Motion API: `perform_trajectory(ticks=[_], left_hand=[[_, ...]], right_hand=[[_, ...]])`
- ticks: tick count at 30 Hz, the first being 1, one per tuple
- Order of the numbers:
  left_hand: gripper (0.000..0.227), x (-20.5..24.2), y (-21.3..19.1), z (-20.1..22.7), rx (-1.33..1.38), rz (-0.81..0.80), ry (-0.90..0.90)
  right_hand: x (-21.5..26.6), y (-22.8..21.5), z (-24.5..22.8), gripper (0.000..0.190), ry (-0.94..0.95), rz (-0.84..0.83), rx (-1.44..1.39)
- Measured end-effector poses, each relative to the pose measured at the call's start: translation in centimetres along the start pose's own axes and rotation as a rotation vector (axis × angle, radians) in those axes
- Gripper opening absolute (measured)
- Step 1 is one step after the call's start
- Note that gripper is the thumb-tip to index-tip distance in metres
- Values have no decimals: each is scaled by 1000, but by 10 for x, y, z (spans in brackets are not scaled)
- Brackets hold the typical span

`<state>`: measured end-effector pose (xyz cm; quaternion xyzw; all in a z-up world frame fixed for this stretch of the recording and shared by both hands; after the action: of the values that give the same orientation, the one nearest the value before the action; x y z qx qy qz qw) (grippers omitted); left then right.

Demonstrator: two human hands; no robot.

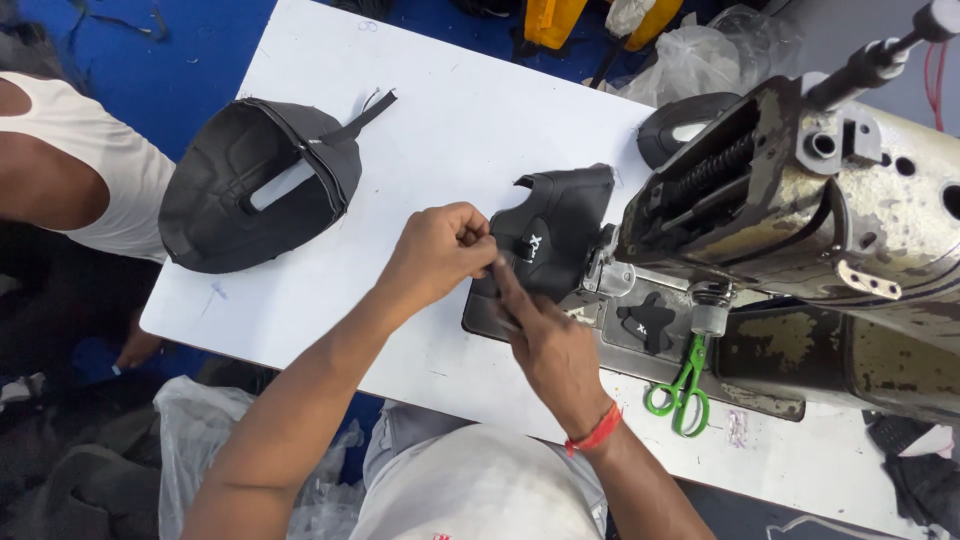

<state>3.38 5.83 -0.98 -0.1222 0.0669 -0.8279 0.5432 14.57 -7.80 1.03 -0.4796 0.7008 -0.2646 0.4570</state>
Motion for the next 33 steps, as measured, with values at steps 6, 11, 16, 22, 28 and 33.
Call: perform_trajectory(ticks=[6,11,16,22,28,33], left_hand=[[14,-4,2,-3,-71,20,-41],[12,-7,4,-10,72,-76,-3],[12,-6,3,-13,108,-114,11],[11,-5,3,-14,135,-140,4],[10,-6,5,-15,149,-153,6],[10,-9,4,-9,115,-126,22]], right_hand=[[51,15,13,51,113,-107,-191],[60,13,31,69,422,-164,-342],[10,-3,9,80,453,-122,-542],[14,3,-35,81,-22,-163,-530],[11,1,12,84,343,-124,-422],[43,-10,40,65,497,-177,-355]])
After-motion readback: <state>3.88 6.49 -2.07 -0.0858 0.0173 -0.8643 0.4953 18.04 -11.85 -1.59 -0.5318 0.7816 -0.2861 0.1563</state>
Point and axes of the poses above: each hand's wrist, its own x-axis away from the middle knuckle, its own y-axis out of the palm, z = x × y, the point moved 7 cm from there along -x, towards the middle knuckle, and after that the axes turned 9 degrees about z, right-handed, at the moved point
